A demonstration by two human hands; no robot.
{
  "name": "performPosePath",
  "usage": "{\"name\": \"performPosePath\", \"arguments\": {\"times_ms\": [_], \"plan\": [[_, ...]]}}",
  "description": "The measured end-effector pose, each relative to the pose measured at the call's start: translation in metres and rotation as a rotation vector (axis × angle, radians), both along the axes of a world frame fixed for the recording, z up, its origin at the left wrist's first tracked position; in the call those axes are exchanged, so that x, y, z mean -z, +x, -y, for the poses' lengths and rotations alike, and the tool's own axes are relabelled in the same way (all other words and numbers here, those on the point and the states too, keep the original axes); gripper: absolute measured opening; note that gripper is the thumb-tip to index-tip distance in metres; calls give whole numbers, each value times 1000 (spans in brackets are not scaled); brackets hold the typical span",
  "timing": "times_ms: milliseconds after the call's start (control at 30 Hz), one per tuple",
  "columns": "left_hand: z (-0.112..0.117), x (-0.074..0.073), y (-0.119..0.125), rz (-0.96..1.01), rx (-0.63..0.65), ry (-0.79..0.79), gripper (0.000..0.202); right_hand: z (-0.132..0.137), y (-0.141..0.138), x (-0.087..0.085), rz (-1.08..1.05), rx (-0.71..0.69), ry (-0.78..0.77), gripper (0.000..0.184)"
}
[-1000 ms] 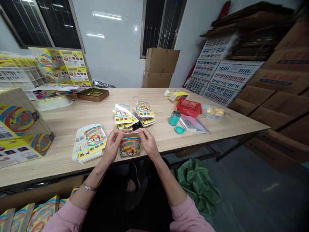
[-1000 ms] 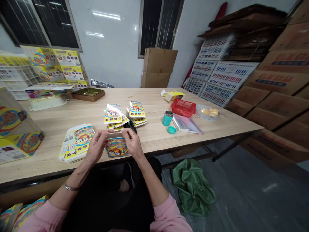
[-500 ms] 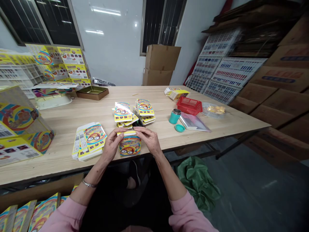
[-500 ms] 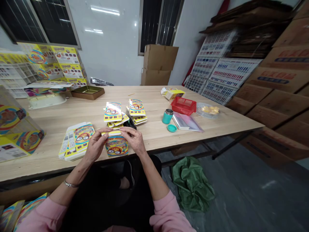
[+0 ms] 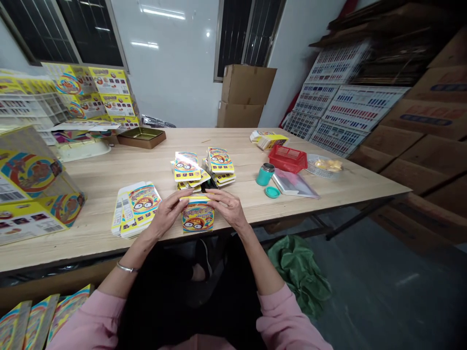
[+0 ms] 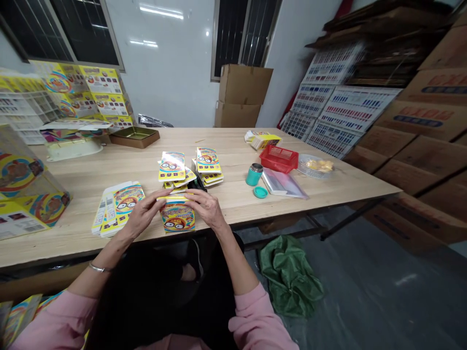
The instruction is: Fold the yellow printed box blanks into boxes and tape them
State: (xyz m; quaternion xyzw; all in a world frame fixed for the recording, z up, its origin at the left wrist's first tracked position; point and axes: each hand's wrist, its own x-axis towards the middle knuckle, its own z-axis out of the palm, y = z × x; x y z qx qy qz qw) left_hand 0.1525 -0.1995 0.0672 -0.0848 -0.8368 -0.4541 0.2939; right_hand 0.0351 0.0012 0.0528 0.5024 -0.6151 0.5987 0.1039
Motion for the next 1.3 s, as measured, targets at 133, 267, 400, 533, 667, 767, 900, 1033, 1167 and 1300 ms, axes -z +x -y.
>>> {"name": "performPosePath", "arguments": {"times_ms": [133, 267, 400, 533, 667, 767, 900, 1033, 1167, 1300], "plan": [[12, 3, -2, -76, 51, -195, 39, 2, 4, 5, -2, 32, -25, 20], [11, 4, -3, -120, 47, -155, 30, 2, 6, 5, 43, 36, -13, 18], [0, 9, -4, -38, 42, -1, 27, 1, 11, 6, 63, 55, 20, 18], [-17, 9, -2, 54, -36, 240, 38, 0, 23, 2, 89, 50, -7, 21], [-29, -1, 14, 133, -186, 449, 44, -2, 11, 2, 319, 66, -12, 34], [-31, -6, 34, 206, -224, 503, 46, -1, -24, 12, 497, 316, 69, 33], [-29, -1, 55, 364, -241, 501, 52, 15, -69, 33, 573, 435, 179, 18], [-23, 9, 66, 355, -303, 500, 53, 37, -87, 44, 666, 385, 229, 14], [-18, 15, 70, 355, -316, 524, 53, 45, -93, 46, 819, 313, 264, 20], [-16, 20, 71, 390, -292, 552, 51, 41, -94, 47, 967, 248, 233, 25]]}}
